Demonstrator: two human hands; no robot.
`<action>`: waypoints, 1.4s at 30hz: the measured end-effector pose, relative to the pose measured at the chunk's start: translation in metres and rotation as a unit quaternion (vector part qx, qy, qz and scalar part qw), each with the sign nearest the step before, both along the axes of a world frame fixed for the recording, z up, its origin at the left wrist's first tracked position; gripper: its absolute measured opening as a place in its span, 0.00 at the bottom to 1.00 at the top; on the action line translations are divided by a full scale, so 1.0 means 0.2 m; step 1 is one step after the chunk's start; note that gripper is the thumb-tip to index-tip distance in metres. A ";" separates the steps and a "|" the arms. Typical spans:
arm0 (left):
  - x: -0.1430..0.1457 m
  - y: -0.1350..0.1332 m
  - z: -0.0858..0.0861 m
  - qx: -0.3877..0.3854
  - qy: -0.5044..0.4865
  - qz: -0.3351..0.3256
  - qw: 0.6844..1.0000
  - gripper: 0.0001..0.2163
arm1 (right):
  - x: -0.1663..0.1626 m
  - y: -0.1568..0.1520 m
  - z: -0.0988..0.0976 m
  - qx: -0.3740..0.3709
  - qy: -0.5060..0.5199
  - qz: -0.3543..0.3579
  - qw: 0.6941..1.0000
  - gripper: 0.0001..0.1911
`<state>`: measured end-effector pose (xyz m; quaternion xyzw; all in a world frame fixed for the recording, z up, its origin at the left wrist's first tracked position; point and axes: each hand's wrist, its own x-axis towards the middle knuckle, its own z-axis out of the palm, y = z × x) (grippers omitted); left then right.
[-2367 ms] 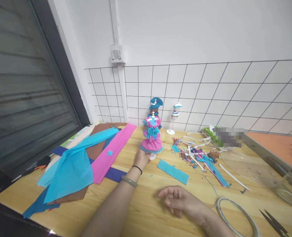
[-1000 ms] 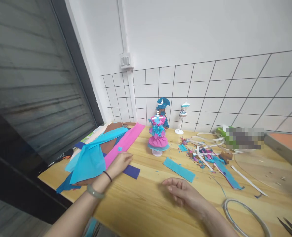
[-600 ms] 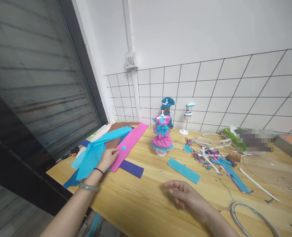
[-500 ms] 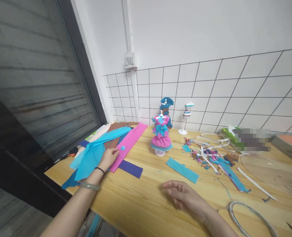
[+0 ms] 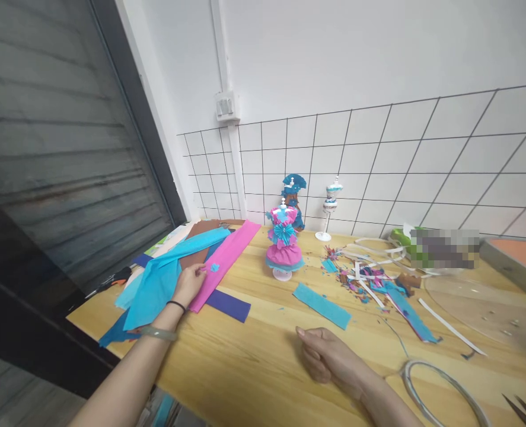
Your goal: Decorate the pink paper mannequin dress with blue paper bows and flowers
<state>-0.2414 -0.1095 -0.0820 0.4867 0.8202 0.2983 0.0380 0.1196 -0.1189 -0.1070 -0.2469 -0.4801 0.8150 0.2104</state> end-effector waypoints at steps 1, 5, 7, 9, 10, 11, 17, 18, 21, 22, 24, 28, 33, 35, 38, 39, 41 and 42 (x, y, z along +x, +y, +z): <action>0.00 0.01 0.00 0.001 0.001 0.000 1.000 0.14 | 0.00 0.00 0.00 0.000 0.002 0.003 1.000 0.28; 0.00 0.02 0.00 0.003 0.006 -0.005 1.000 0.14 | 0.00 0.00 0.01 0.006 -0.002 0.010 1.000 0.28; 0.01 0.03 0.00 0.003 0.007 -0.006 1.000 0.14 | 0.00 0.00 0.00 0.012 -0.004 0.011 1.000 0.28; 0.02 0.03 0.01 0.003 0.007 -0.005 1.000 0.14 | 0.00 0.00 -0.01 0.018 -0.004 0.008 1.000 0.27; 0.02 0.03 0.01 0.004 0.006 -0.003 1.000 0.14 | 0.00 0.00 -0.01 0.019 -0.004 0.007 1.000 0.27; 0.02 0.04 0.01 0.004 0.006 -0.002 1.000 0.14 | 0.00 0.00 -0.01 0.019 -0.004 0.005 1.000 0.27; 0.02 0.07 0.02 0.001 0.002 0.007 1.000 0.14 | -0.01 0.00 0.00 0.016 -0.012 -0.005 1.000 0.28; 0.01 0.08 0.02 -0.002 0.002 0.007 1.000 0.13 | -0.01 0.00 0.00 0.018 -0.015 -0.007 1.000 0.28; 0.00 0.11 0.03 -0.021 0.003 0.003 1.000 0.12 | -0.02 -0.01 0.00 0.027 -0.019 -0.013 0.999 0.28; -0.01 0.12 0.03 -0.031 0.004 0.000 1.000 0.11 | -0.02 -0.01 0.00 0.031 -0.020 -0.013 0.999 0.28; -0.02 0.14 0.02 -0.057 0.006 -0.003 0.998 0.11 | -0.02 0.00 -0.01 0.037 -0.021 -0.013 0.999 0.28; -0.03 0.19 -0.01 -0.108 0.007 0.006 0.994 0.13 | -0.02 0.00 -0.03 0.043 -0.023 -0.014 0.999 0.27; -0.03 0.25 -0.03 -0.156 0.002 0.027 0.987 0.14 | -0.02 0.00 -0.02 0.040 -0.017 -0.014 0.999 0.27; -0.04 0.27 -0.04 -0.170 -0.003 0.030 0.985 0.14 | -0.02 -0.01 -0.01 0.041 -0.019 -0.018 0.999 0.27; -0.06 0.28 -0.04 -0.184 -0.014 0.030 0.982 0.14 | -0.02 0.00 -0.01 0.043 -0.020 -0.018 0.999 0.27; -0.06 0.28 -0.04 -0.186 -0.018 0.029 0.982 0.14 | -0.02 0.00 -0.02 0.043 -0.020 -0.017 0.999 0.27; -0.08 0.29 -0.04 -0.189 -0.028 0.024 0.981 0.14 | -0.03 0.00 -0.02 0.043 -0.021 -0.017 0.999 0.27; -0.08 0.29 -0.04 -0.189 -0.033 0.021 0.981 0.14 | -0.03 0.00 -0.03 0.045 -0.021 -0.017 0.999 0.27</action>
